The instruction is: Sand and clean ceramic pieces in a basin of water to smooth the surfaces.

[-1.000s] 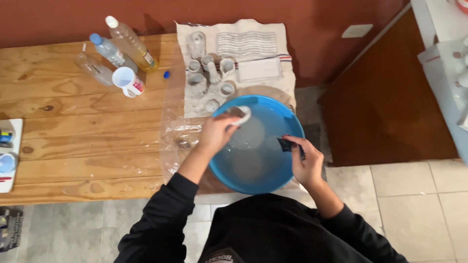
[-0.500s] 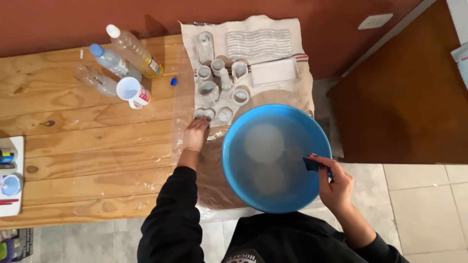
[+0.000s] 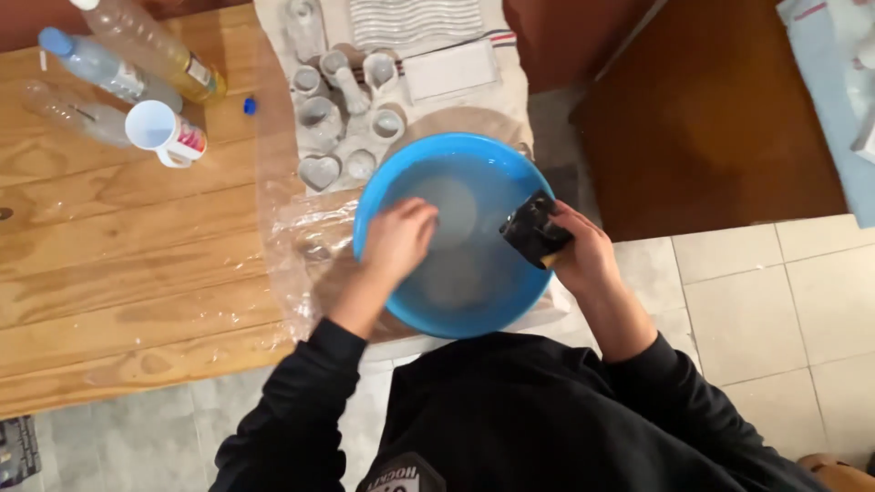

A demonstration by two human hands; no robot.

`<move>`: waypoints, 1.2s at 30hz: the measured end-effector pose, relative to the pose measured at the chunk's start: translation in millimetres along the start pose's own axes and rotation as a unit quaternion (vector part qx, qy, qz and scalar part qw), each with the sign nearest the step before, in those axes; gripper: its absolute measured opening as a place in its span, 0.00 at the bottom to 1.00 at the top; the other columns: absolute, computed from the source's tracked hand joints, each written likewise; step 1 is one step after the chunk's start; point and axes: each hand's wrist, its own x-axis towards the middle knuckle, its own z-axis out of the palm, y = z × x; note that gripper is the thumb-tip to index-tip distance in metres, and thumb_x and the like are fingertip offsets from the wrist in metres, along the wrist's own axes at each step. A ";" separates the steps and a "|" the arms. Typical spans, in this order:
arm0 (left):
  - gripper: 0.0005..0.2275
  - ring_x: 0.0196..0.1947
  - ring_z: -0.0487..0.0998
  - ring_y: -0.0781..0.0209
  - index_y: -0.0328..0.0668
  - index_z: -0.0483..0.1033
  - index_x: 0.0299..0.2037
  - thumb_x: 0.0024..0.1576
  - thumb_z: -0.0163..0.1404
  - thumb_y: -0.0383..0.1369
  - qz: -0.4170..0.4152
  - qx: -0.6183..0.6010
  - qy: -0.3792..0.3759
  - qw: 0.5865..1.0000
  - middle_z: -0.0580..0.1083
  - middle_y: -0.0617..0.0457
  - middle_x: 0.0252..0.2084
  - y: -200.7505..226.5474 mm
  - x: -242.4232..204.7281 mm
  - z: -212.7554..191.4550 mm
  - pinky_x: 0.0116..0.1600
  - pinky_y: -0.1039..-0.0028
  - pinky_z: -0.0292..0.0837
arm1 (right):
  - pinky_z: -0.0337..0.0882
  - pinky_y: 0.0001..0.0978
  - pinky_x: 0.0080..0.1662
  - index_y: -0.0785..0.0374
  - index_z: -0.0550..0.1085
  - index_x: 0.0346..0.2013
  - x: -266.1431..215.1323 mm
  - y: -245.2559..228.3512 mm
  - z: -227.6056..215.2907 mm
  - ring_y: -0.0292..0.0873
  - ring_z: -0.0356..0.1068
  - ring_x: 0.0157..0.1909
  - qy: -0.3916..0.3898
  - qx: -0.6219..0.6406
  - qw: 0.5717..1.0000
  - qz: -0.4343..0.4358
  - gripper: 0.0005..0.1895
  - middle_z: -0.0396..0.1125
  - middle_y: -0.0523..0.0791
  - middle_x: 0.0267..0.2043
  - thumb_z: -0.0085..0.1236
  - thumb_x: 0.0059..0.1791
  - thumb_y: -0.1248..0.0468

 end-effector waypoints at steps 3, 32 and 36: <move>0.21 0.46 0.80 0.46 0.37 0.77 0.47 0.51 0.61 0.46 -0.133 0.113 -0.176 0.969 0.78 0.45 0.46 36.1 -4.1 40.3 0.49 0.60 0.78 | 0.72 0.36 0.57 0.74 0.71 0.59 6.6 -1.5 -12.5 0.46 0.74 0.53 -0.041 0.008 0.999 0.012 0.22 0.73 0.51 0.52 0.45 0.50 0.71; 0.43 0.56 0.73 0.37 0.31 0.53 0.60 0.45 0.69 0.47 -0.358 0.171 -0.243 0.885 0.60 0.38 0.58 72.3 -18.4 109.0 0.49 0.59 0.81 | 0.74 0.43 0.55 0.68 0.73 0.55 -17.4 -4.4 -20.4 0.45 0.73 0.50 -0.072 -0.048 0.992 0.087 0.18 0.72 0.48 0.49 0.46 0.51 0.70; 0.45 0.56 0.71 0.33 0.33 0.53 0.58 0.40 0.71 0.47 -0.331 0.104 -0.159 0.924 0.58 0.38 0.60 82.1 -22.4 80.3 0.46 0.58 0.81 | 0.74 0.44 0.55 0.69 0.74 0.53 -14.5 -3.8 -25.4 0.46 0.74 0.48 -0.073 -0.049 0.993 0.082 0.17 0.73 0.49 0.48 0.46 0.51 0.70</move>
